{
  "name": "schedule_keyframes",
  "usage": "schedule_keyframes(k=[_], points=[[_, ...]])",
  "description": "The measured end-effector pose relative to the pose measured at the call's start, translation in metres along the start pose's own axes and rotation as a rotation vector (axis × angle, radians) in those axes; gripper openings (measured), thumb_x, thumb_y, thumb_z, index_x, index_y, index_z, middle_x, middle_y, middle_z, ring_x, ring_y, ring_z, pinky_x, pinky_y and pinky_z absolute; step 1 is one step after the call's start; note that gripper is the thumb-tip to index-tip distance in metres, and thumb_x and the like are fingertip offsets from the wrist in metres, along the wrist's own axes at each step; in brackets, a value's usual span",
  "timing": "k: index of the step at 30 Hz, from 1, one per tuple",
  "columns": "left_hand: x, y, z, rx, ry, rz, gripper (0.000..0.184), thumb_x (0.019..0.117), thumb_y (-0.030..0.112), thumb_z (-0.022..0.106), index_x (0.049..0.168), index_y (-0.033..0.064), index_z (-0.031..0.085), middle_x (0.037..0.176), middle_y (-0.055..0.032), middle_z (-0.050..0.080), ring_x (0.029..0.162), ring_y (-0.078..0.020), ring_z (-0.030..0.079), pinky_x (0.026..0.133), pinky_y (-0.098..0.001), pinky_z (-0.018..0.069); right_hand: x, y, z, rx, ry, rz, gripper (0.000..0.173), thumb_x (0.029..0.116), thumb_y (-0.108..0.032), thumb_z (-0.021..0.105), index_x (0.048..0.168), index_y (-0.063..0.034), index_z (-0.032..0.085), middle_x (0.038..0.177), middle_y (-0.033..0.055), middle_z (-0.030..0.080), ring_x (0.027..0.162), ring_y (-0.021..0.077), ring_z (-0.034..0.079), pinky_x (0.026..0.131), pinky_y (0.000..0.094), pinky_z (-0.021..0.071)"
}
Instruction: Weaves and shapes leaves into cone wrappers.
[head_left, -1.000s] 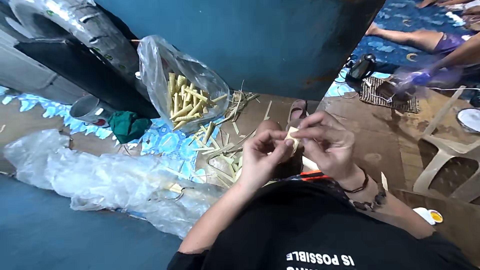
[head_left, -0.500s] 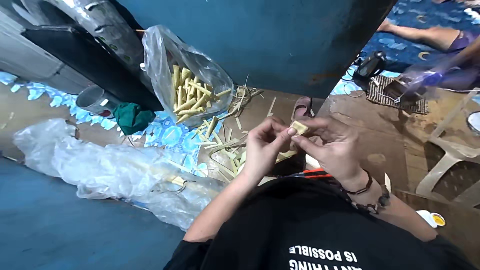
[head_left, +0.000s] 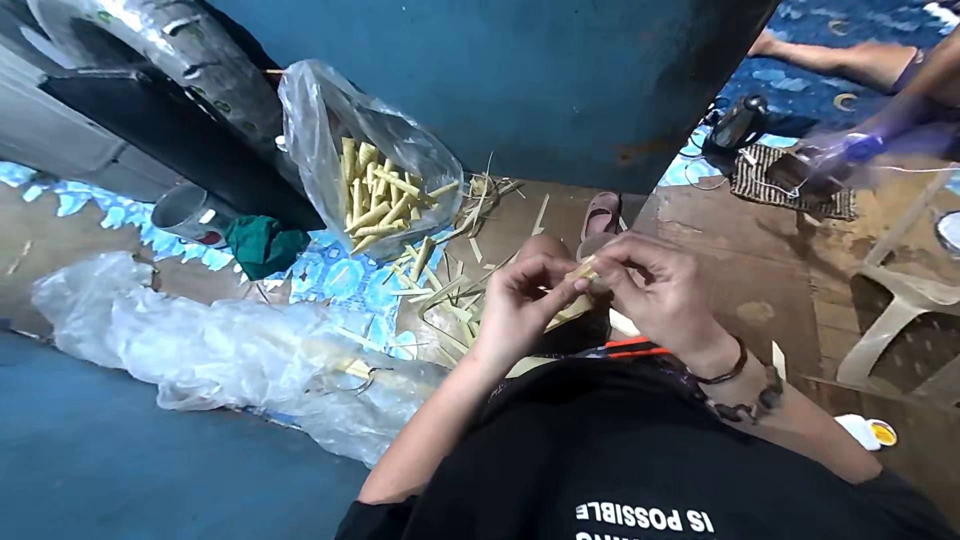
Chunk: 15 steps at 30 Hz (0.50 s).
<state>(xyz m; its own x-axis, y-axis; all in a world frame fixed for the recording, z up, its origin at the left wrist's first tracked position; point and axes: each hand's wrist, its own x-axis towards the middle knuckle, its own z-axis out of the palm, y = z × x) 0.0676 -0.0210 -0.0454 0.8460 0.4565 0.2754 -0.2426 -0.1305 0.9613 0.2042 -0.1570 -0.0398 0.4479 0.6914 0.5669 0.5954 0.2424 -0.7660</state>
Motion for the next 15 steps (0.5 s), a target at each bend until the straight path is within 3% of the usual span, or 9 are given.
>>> schedule_keyframes(k=[3,5,7,9,13,15], points=[[0.003,0.002,0.003,0.059,0.085,0.041,0.026,0.0900,0.001,0.073,0.115,0.0025,0.067,0.090,-0.0013,0.066,0.073,-0.0067,0.065,0.065,-0.0220,0.0584,-0.002,0.003,0.006,0.245,0.045,0.083,0.011,0.0977,-0.005,0.067,0.107,-0.0017,0.071,0.099,-0.0005,0.073,0.084,0.0035,0.071,0.076,0.0208,0.0623],[0.005,-0.006,0.006,0.267,0.138,0.223,0.017,0.0913,0.002,0.072,0.108,-0.0002,0.072,0.092,-0.0038,0.062,0.077,-0.0063,0.062,0.065,-0.0190,0.0564,-0.002,0.007,0.011,0.437,0.049,0.260,0.014,0.0991,0.000,0.062,0.110,-0.0052,0.069,0.098,0.0004,0.074,0.080,0.0088,0.073,0.075,0.0272,0.0649],[0.008,-0.020,0.009,0.536,0.153,0.406,0.009,0.0920,0.000,0.070,0.099,0.0006,0.074,0.088,-0.0082,0.057,0.077,-0.0113,0.057,0.068,-0.0226,0.0506,-0.004,0.013,0.017,0.425,0.089,0.427,0.012,0.1017,-0.003,0.058,0.106,-0.0042,0.069,0.088,0.0023,0.074,0.075,0.0102,0.072,0.072,0.0288,0.0638],[0.009,-0.034,0.006,0.698,0.110,0.470,0.015,0.0950,0.000,0.065,0.104,0.0033,0.076,0.094,-0.0117,0.059,0.082,-0.0166,0.060,0.073,-0.0289,0.0548,-0.005,0.019,0.020,0.386,0.097,0.524,0.015,0.1044,-0.008,0.056,0.107,-0.0018,0.070,0.087,0.0059,0.074,0.075,0.0132,0.072,0.073,0.0317,0.0638],[0.000,-0.045,0.004,0.712,0.002,0.367,0.027,0.1005,0.008,0.061,0.125,0.0085,0.072,0.125,-0.0169,0.063,0.106,-0.0228,0.068,0.087,-0.0386,0.0601,-0.003,0.016,0.017,0.347,0.146,0.498,0.008,0.0986,-0.006,0.066,0.105,-0.0021,0.069,0.087,0.0042,0.074,0.073,0.0116,0.073,0.072,0.0287,0.0645],[-0.004,-0.040,0.001,0.554,-0.007,0.235,0.029,0.1025,0.011,0.059,0.129,0.0074,0.070,0.128,-0.0119,0.066,0.109,-0.0162,0.069,0.089,-0.0337,0.0603,-0.002,0.015,0.017,0.297,0.150,0.399,0.009,0.0988,-0.004,0.065,0.107,-0.0019,0.068,0.090,0.0030,0.074,0.076,0.0104,0.074,0.074,0.0281,0.0648]])
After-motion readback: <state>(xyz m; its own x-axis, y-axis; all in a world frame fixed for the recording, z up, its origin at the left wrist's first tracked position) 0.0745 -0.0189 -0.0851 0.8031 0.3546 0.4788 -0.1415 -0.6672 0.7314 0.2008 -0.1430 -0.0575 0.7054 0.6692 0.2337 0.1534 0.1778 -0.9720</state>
